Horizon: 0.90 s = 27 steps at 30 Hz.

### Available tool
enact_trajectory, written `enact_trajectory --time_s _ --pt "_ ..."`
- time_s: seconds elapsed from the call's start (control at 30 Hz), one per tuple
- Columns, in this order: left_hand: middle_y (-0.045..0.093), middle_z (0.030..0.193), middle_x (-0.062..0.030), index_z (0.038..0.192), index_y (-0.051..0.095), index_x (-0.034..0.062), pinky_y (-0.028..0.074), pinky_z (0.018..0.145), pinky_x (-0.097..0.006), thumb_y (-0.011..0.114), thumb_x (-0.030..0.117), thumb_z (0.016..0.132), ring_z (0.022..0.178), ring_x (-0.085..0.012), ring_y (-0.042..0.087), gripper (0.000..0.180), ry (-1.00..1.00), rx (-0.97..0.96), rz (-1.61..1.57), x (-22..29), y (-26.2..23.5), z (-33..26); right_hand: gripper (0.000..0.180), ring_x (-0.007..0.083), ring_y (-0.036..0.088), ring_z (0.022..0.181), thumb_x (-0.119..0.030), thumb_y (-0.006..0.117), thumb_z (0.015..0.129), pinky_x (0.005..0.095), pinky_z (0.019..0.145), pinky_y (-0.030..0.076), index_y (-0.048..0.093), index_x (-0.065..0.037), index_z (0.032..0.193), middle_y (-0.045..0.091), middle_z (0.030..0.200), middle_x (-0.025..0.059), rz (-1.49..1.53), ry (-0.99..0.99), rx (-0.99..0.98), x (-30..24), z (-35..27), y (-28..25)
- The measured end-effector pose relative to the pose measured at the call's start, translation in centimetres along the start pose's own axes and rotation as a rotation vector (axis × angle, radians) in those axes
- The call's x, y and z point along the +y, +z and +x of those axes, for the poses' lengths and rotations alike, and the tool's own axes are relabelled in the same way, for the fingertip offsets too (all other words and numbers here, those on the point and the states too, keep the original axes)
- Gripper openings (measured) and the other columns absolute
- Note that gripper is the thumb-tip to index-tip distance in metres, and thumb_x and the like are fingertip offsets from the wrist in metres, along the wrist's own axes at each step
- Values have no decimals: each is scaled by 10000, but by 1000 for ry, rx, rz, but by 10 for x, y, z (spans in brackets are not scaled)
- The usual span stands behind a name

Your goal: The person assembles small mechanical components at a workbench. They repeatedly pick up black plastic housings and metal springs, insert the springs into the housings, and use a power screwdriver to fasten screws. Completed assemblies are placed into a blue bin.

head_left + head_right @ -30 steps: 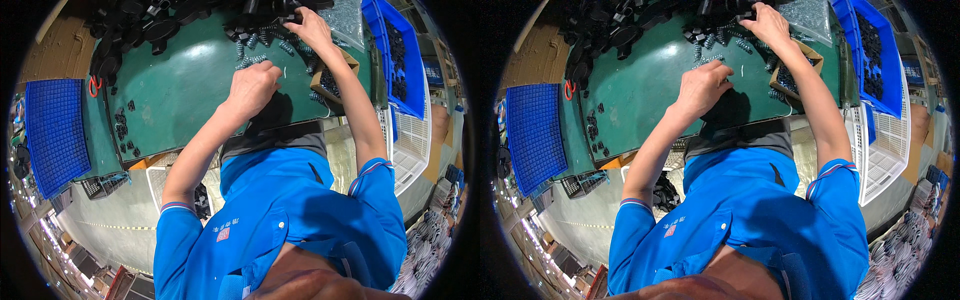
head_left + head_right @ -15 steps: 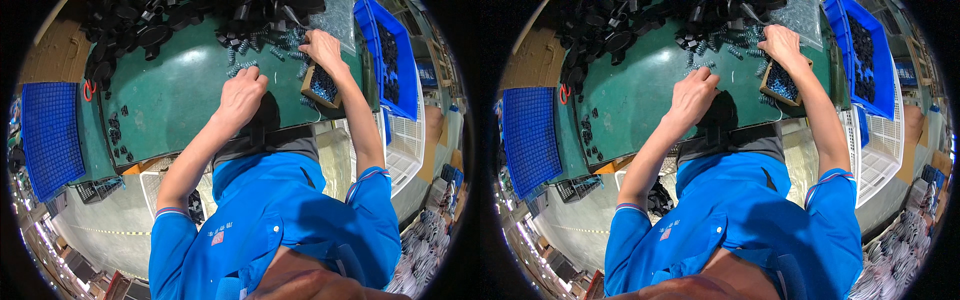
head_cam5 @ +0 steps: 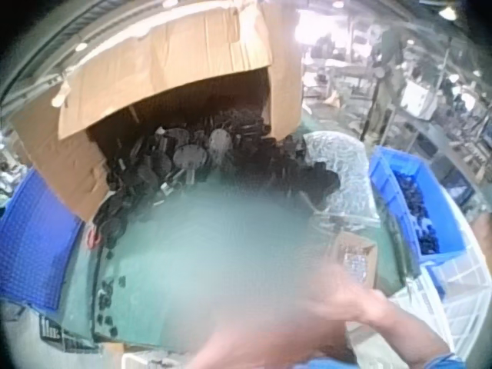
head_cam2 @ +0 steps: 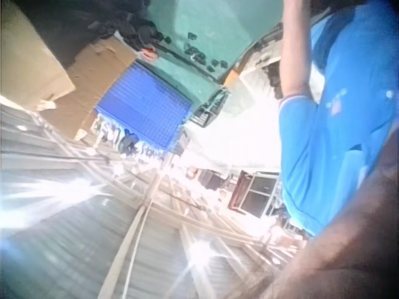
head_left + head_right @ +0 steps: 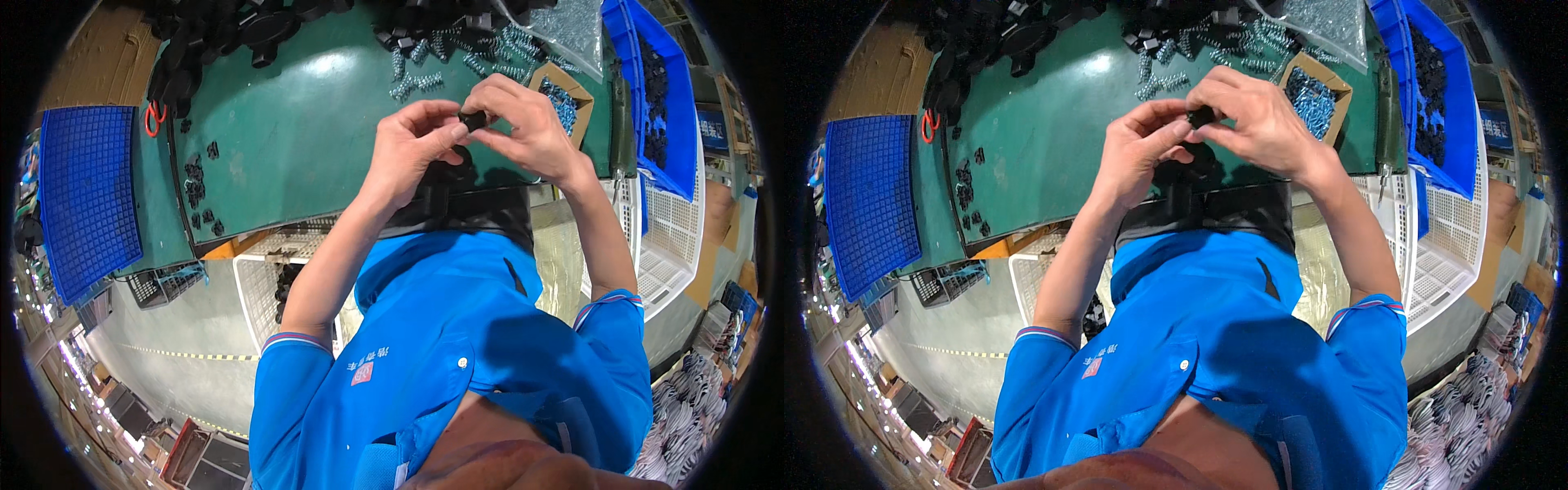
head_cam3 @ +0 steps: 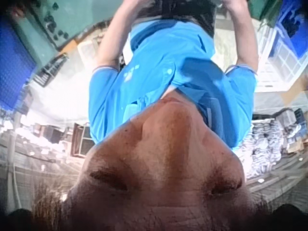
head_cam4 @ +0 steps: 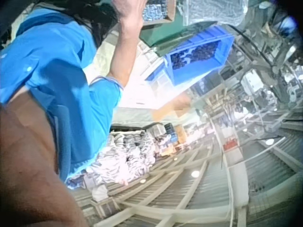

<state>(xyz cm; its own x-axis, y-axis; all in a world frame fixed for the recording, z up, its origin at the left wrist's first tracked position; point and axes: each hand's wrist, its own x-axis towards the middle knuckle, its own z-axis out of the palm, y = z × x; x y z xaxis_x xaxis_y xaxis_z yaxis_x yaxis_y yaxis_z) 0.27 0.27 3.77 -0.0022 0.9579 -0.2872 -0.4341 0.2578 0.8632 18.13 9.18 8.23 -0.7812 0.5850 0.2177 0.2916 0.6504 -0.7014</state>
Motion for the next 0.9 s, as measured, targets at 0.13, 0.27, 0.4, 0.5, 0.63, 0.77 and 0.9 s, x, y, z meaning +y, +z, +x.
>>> enact_trajectory --time_s 0.13,0.27,0.4,0.5,0.63,0.77,0.9 --pt "681 992 -133 1158 606 -61 596 700 -264 623 66 929 836 -185 694 262 -116 -82 -333 -7 -9 -17 328 144 650 757 19 725 746 259 661 526 607 16 1052 598 932 74 413 58 154 -8 -13 19" --pt "682 1030 -152 1208 587 -59 605 727 -264 604 68 942 840 -182 695 295 -175 -159 -538 -21 -22 -28 305 97 628 772 60 710 776 223 667 527 610 53 1064 600 959 62 723 216 231 -17 -24 40" --pt "683 1034 -144 1213 587 -56 600 723 -254 614 75 939 832 -173 692 305 -163 -137 -543 -27 -22 -33 316 90 617 756 31 739 758 216 646 509 625 39 1052 599 940 52 643 237 250 -20 -26 48" --pt "681 1045 -142 1210 595 -50 598 722 -251 618 67 936 840 -168 688 299 -146 -126 -518 -27 -24 -35 289 84 606 741 11 757 745 213 629 494 649 25 1013 603 906 43 533 234 253 -26 -22 49" --pt "674 1037 -119 1206 598 -53 575 689 -242 627 87 932 813 -155 670 309 -55 -48 -378 -30 -21 -36 233 82 601 731 -4 757 751 212 615 482 677 18 968 610 868 41 462 286 249 -34 -20 53" --pt "667 1045 -106 1168 646 -8 555 726 -273 674 57 871 876 -166 660 305 224 95 151 -22 -22 -36 209 81 601 728 -9 741 775 206 621 479 691 19 976 617 870 42 643 439 300 -28 -20 53" --pt "654 1062 -131 1150 657 18 519 778 -334 742 97 770 930 -228 653 397 402 341 663 -16 -40 -26 254 82 598 776 43 686 822 194 670 483 663 40 1075 611 966 46 408 308 243 6 -15 40"
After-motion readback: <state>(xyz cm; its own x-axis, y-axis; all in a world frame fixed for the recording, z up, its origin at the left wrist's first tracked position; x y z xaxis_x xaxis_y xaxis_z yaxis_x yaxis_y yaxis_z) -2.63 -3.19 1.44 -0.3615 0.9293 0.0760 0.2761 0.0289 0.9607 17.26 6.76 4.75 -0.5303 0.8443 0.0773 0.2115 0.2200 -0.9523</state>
